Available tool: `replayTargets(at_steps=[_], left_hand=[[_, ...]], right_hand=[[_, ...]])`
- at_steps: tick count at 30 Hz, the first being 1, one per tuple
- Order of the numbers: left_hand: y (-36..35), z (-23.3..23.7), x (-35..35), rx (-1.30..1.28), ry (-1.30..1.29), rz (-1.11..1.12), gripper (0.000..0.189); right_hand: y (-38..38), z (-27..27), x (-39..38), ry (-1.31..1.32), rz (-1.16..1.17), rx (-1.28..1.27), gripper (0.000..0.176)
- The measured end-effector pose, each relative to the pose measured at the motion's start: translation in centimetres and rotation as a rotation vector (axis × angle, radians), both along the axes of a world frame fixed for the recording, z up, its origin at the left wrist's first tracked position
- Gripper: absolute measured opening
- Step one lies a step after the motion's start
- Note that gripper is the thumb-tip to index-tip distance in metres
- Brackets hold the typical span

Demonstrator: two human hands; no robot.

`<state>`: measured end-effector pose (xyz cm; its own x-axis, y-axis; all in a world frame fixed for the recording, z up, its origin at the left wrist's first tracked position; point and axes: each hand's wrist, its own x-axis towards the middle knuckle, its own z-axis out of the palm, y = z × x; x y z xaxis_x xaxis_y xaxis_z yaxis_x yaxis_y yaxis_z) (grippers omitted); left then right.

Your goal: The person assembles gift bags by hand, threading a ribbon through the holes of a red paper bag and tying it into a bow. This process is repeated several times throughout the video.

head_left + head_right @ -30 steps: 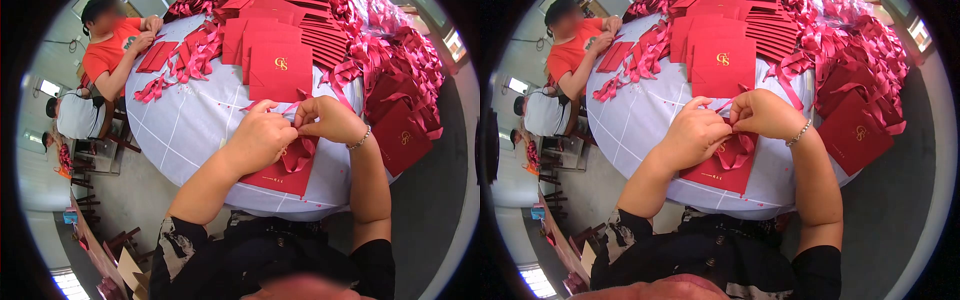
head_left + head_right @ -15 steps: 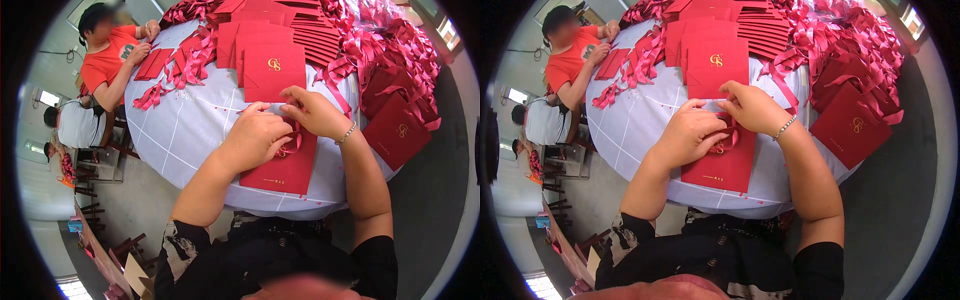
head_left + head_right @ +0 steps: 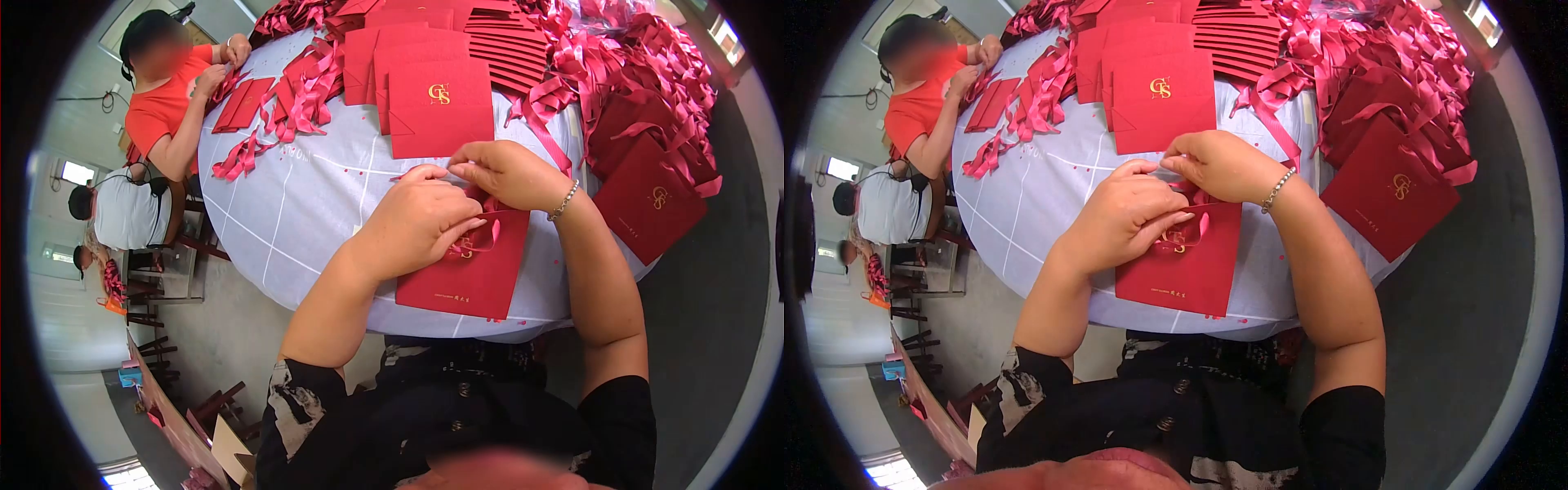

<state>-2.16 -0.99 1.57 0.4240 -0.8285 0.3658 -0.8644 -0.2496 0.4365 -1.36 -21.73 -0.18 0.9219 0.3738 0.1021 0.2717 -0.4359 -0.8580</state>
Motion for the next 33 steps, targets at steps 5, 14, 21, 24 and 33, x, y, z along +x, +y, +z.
replayTargets(at_steps=[5, 14, 21, 24, 33], left_hand=[[-0.2, -0.4, 0.0, -0.041, 0.030, 0.051, 0.010], [0.5, 1.1, -0.4, -0.151, 0.568, 0.111, 0.008], [1.3, 0.7, 1.0, -0.866, 0.947, 0.208, 0.008], [1.2, -0.3, 1.7, -0.839, 0.841, 0.339, 0.010], [0.9, -0.5, 3.0, -0.605, -0.050, 0.527, 0.029]], right_hand=[[0.3, 0.3, 0.1, -0.091, -0.239, -0.154, 0.021], [-1.3, -1.3, 1.8, -0.195, -0.592, 0.126, 0.020], [-4.7, 1.6, 1.3, -0.050, -0.370, 0.655, 0.037], [-3.3, 3.5, -0.8, 0.175, -0.121, 0.515, 0.061], [-4.5, 7.7, -5.0, -0.522, -0.554, 0.028, 0.018]])
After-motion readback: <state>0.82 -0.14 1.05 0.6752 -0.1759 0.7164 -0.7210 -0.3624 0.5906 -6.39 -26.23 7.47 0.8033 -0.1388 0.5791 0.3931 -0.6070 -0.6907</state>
